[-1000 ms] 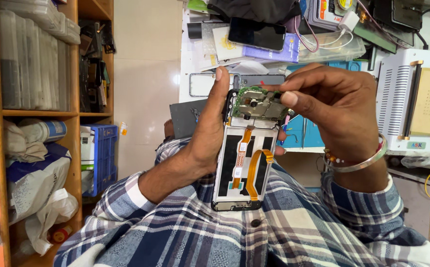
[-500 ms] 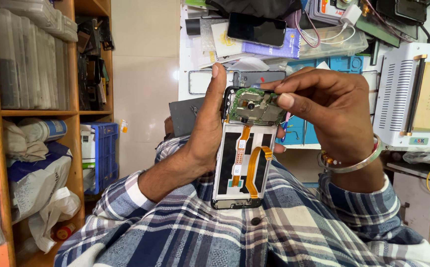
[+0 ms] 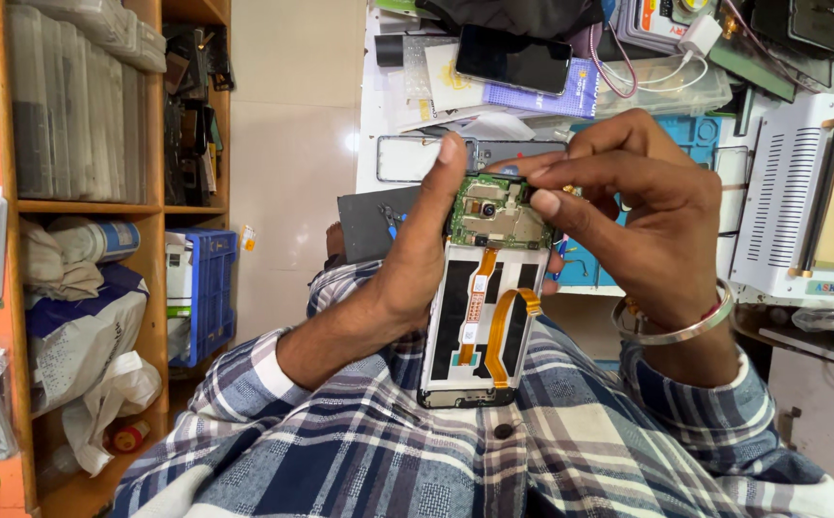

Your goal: The person disassembles a smartphone by removing the back cover and using pliers to extract internal components. They handle the motherboard and other parts, placing them on a cluttered workbench.

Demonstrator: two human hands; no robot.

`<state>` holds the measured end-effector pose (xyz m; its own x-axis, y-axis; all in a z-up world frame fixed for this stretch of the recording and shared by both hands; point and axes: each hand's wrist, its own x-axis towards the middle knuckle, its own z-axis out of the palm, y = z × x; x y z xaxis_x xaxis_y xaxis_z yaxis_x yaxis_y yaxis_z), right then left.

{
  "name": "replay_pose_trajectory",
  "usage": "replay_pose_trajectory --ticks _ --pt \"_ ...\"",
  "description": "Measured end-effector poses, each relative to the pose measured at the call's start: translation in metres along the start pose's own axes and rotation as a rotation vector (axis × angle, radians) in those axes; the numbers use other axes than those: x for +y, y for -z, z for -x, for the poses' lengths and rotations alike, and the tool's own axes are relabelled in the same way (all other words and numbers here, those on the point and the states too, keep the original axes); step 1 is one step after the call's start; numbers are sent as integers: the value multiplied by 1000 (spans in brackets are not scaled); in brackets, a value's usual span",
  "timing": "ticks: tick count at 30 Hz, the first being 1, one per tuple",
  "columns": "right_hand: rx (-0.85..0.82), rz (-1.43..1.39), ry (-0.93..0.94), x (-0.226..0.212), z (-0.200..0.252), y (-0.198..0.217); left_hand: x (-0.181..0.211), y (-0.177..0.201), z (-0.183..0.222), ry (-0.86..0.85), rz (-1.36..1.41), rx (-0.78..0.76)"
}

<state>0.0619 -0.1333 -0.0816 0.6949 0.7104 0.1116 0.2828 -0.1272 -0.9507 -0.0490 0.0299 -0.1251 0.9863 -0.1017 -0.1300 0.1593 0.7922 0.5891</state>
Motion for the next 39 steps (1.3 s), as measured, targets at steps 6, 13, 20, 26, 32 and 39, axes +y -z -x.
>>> replay_pose_trajectory --ticks 6,13,20,26,32,39 --pt "16 159 174 6 8 1 9 1 6 -185 -423 21" --pt "62 -272 -59 16 10 -6 10 2 6 -118 -343 8" --pt "83 -634 -134 20 12 -15 11 2 9 -132 -426 8" --pt "183 -718 -60 19 16 -26 15 0 11 -173 -412 -44" --pt "178 -674 -26 28 22 -23 12 0 14 -174 -436 -44" --pt "195 -558 -28 35 33 -20 8 8 13 -195 -456 -74"
